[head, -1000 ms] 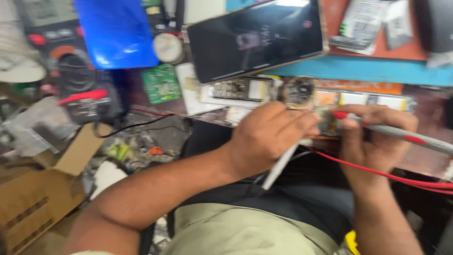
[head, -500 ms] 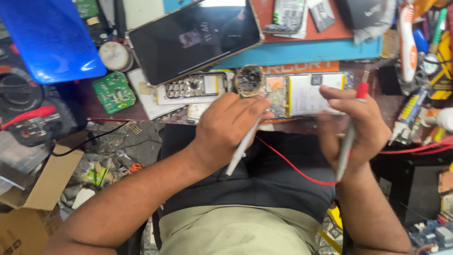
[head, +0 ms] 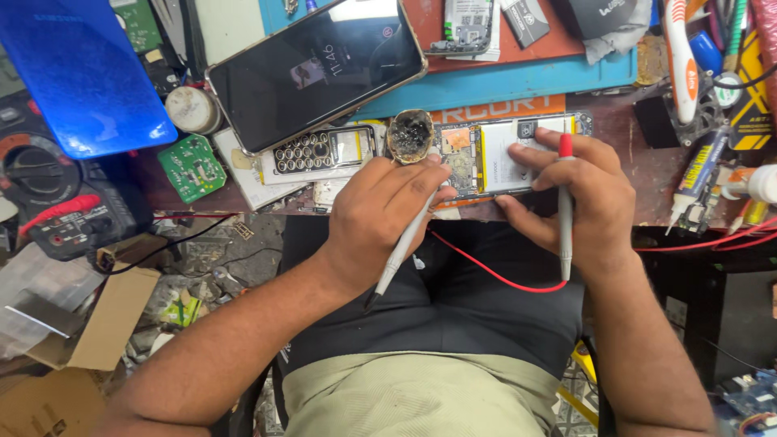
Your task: The person holds a disassembled smartphone and points at its exposed board, then sets it on the bench and uses multimeter probes to touch points on the board while reading the connected multimeter, probing the board repeatedly.
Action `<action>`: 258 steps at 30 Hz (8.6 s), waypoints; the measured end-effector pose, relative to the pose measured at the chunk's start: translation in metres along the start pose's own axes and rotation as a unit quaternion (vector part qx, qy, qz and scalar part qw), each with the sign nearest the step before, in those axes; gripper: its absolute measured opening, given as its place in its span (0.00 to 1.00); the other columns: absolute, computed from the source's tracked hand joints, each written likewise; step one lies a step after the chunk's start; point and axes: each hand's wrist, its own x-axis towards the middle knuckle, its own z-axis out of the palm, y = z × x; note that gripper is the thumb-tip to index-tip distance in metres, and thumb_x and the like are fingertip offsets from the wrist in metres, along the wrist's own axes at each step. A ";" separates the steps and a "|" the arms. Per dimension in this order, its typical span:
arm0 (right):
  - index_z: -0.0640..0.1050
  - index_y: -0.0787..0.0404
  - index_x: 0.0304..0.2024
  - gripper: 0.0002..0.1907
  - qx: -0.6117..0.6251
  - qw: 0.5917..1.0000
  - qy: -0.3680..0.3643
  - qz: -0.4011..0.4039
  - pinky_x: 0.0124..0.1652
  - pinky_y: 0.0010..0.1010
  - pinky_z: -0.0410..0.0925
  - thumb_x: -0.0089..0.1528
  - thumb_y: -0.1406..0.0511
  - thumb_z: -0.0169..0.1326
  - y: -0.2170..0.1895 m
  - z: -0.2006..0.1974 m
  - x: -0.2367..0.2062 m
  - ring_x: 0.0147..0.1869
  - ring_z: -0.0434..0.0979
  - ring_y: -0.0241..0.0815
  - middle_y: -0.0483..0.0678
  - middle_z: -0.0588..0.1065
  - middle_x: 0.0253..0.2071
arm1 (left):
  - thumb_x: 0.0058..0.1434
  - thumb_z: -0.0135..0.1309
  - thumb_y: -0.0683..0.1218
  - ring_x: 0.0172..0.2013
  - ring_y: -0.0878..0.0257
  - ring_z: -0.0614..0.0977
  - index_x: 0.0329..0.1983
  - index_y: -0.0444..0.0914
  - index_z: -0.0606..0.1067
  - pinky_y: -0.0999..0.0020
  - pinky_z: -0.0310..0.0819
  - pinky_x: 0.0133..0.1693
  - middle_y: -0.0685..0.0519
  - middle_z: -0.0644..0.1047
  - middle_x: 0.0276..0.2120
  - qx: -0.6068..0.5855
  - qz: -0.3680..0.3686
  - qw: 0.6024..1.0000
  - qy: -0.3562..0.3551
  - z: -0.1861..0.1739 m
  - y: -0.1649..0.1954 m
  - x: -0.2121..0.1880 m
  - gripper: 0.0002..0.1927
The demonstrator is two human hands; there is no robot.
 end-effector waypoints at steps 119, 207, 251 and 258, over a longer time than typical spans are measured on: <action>0.69 0.57 0.30 0.22 -0.053 0.998 0.017 -0.042 0.61 0.40 0.70 0.58 0.66 0.74 0.006 -0.001 -0.006 0.61 0.82 0.48 0.50 0.82 0.49 | 0.68 0.51 0.46 0.66 0.58 0.70 0.49 0.37 0.82 0.54 0.55 0.69 0.54 0.75 0.58 0.258 0.186 0.939 -0.128 0.006 0.004 -0.005 0.14; 0.70 0.57 0.31 0.21 -0.064 0.996 0.019 -0.051 0.63 0.41 0.69 0.59 0.65 0.74 0.007 -0.002 -0.007 0.60 0.82 0.47 0.48 0.82 0.51 | 0.67 0.52 0.46 0.68 0.57 0.69 0.49 0.36 0.83 0.52 0.52 0.71 0.53 0.76 0.57 0.261 0.173 0.943 -0.115 0.011 0.008 -0.008 0.14; 0.75 0.67 0.49 0.11 0.070 0.996 0.059 -0.012 0.52 0.38 0.71 0.65 0.69 0.51 -0.011 0.018 0.002 0.53 0.78 0.54 0.58 0.77 0.49 | 0.64 0.67 0.40 0.35 0.55 0.77 0.52 0.36 0.76 0.63 0.73 0.41 0.50 0.82 0.42 -0.046 -0.101 0.994 0.022 0.006 0.013 0.002 0.15; 0.76 0.65 0.45 0.10 0.205 0.967 0.068 0.132 0.48 0.25 0.75 0.62 0.73 0.59 -0.023 0.017 0.009 0.47 0.83 0.37 0.48 0.81 0.43 | 0.63 0.68 0.38 0.34 0.53 0.78 0.51 0.35 0.76 0.62 0.72 0.39 0.49 0.82 0.41 -0.055 -0.094 0.994 0.021 0.005 0.007 0.004 0.16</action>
